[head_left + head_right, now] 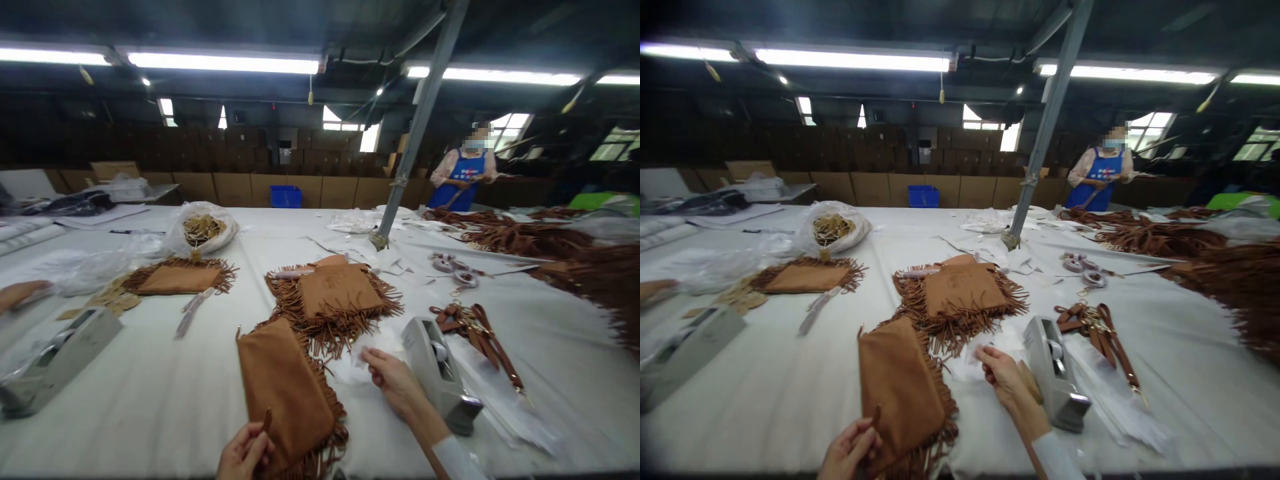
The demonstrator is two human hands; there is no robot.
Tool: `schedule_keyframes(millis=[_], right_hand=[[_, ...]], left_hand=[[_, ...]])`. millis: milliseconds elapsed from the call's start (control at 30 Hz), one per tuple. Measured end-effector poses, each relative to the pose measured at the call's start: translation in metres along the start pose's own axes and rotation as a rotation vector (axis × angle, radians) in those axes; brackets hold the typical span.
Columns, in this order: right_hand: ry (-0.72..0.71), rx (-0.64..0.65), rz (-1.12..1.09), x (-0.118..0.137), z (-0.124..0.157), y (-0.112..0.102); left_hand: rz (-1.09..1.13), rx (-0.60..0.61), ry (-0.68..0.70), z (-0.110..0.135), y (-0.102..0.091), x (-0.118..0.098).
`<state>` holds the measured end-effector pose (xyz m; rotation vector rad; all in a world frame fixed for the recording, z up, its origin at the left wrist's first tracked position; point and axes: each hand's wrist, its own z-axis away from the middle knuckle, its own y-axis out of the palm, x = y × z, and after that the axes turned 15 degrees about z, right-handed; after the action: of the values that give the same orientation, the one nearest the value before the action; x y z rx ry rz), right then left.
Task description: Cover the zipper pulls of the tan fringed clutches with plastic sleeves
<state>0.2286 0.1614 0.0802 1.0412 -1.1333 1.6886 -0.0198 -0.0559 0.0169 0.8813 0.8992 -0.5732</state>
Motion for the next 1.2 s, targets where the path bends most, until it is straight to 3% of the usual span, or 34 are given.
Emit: schedule_keyframes(millis=[67, 133, 300, 433, 700, 1000, 1200], right_hand=[[0.049, 0.109, -0.198, 0.005, 0.012, 0.029], [0.083, 0.183, -0.260, 0.009, 0.024, 0.058], [0.055, 0.272, -0.192, 0.012, 0.048, 0.117], [0.038, 0.337, -0.118, 0.010, 0.058, 0.144], [0.043, 0.389, -0.095, 0.005, 0.065, 0.162], [0.039, 0.472, -0.093, 0.004, 0.071, 0.166], [-0.146, 0.466, 0.148, 0.008, 0.082, 0.165]], left_hand=[[-0.005, 0.022, 0.015, 0.001, -0.002, -0.002], [-0.018, 0.023, 0.049, 0.003, -0.003, -0.004], [-0.009, 0.037, 0.099, 0.006, 0.000, -0.007], [0.026, 0.033, 0.112, 0.005, 0.000, -0.007], [0.018, 0.020, 0.140, 0.005, 0.002, -0.006], [-0.042, 0.011, 0.161, 0.004, 0.002, -0.003], [-0.057, 0.009, 0.170, 0.008, 0.000, -0.003]])
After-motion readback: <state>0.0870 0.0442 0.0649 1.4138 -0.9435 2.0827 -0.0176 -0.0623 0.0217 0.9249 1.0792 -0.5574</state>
